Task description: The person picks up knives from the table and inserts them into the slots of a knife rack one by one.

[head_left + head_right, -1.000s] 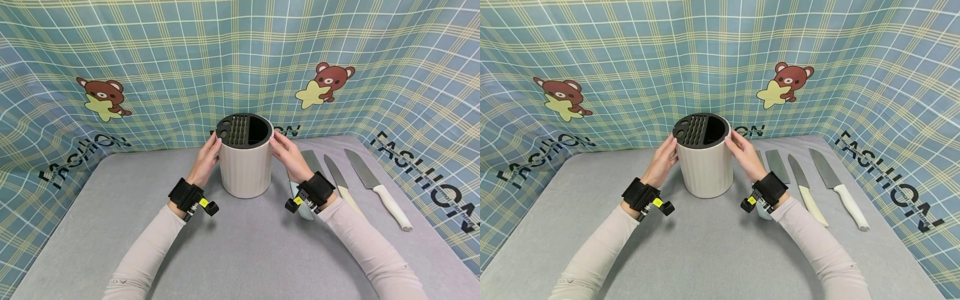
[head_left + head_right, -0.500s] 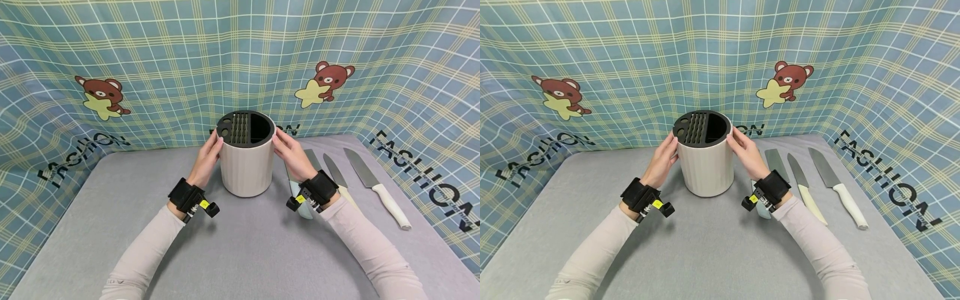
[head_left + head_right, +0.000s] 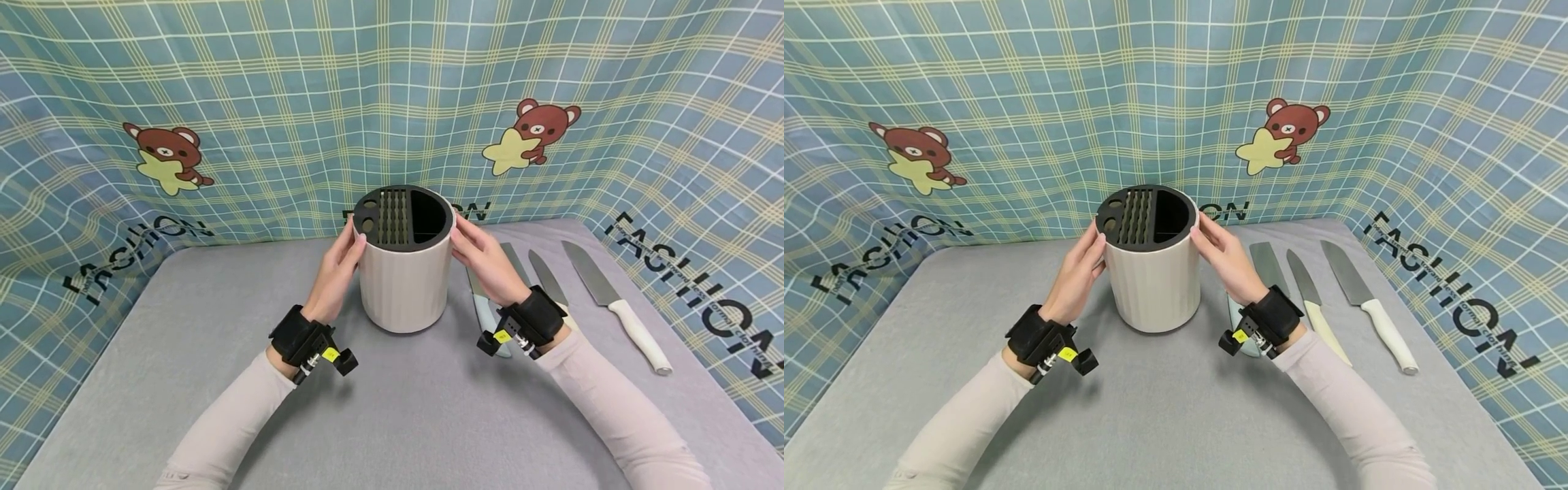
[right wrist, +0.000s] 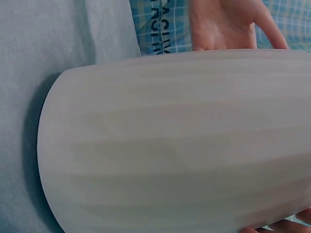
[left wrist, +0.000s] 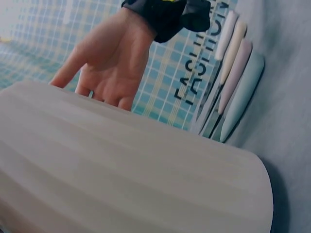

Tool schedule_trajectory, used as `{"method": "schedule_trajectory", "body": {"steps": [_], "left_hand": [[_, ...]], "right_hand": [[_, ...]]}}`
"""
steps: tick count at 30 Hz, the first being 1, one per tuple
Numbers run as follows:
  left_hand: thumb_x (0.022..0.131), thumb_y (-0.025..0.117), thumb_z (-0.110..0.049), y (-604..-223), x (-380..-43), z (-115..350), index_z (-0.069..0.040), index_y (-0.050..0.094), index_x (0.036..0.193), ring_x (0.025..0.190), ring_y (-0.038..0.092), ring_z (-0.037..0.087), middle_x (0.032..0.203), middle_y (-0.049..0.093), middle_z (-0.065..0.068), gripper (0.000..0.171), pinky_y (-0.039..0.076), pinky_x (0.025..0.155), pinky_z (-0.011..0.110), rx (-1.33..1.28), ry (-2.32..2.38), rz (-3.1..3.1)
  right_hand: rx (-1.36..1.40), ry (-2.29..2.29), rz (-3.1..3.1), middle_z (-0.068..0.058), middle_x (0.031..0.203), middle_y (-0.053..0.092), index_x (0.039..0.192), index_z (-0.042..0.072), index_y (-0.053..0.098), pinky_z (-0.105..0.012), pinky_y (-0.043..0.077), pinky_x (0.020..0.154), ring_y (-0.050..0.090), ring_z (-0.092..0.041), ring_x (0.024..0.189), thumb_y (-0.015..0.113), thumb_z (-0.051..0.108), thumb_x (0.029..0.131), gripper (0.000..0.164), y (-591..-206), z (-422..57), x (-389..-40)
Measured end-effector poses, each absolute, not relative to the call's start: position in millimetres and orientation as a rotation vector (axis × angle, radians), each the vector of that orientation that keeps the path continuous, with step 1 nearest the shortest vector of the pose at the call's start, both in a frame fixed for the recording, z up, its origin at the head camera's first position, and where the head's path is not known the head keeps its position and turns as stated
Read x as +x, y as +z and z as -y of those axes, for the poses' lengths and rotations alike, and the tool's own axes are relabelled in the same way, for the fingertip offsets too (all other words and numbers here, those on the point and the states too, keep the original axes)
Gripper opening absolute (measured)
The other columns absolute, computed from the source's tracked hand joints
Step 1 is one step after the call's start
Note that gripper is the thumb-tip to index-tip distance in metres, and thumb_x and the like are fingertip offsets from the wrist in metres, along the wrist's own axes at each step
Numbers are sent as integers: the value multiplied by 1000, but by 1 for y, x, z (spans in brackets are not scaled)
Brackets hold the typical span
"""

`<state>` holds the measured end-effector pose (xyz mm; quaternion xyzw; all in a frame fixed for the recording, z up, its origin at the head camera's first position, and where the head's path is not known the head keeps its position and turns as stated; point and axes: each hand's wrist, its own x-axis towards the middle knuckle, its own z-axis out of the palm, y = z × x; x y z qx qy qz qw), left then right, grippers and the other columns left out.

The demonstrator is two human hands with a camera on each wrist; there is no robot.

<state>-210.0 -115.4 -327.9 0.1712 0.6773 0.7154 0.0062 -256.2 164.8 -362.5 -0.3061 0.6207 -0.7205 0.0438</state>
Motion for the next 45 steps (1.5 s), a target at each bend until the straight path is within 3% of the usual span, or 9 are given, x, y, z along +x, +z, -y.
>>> {"method": "schedule_trajectory", "body": {"steps": [6, 13, 21, 45], "left_hand": [[105, 43, -37, -328, -195, 113, -22, 8, 157, 148, 12, 5, 163, 6, -7, 64, 24, 121, 26, 517, 2246, -2132], [104, 45, -38, -330, -178, 109, -22, 8, 157, 147, 10, 2, 163, 5, -10, 66, 23, 121, 23, 492, 2261, -2115], [105, 44, -34, -335, -164, 105, -19, 7, 157, 147, 9, 3, 163, 4, -8, 66, 21, 122, 23, 466, 2279, -2128], [106, 43, -30, -339, -144, 101, -15, 4, 157, 149, 5, 9, 163, 1, -4, 66, 17, 125, 31, 421, 2315, -2111]], "right_hand": [[-812, -2127, -2016, -1, 163, 15, 156, 20, 21, -36, 27, 122, 21, -17, 148, 48, 35, 103, 62, -334, -159, -222], [-742, -2104, -1994, -4, 163, 15, 156, 15, 19, -32, 27, 122, 20, -18, 148, 43, 23, 106, 56, -320, -158, -199], [-723, -2089, -1999, 0, 162, 19, 156, 20, 23, -30, 32, 120, 23, -15, 147, 46, 28, 105, 57, -331, -164, -196], [-759, -2054, -1998, -3, 162, 17, 156, 20, 21, -33, 32, 119, 23, -18, 147, 43, 23, 106, 55, -334, -165, -182]]}}
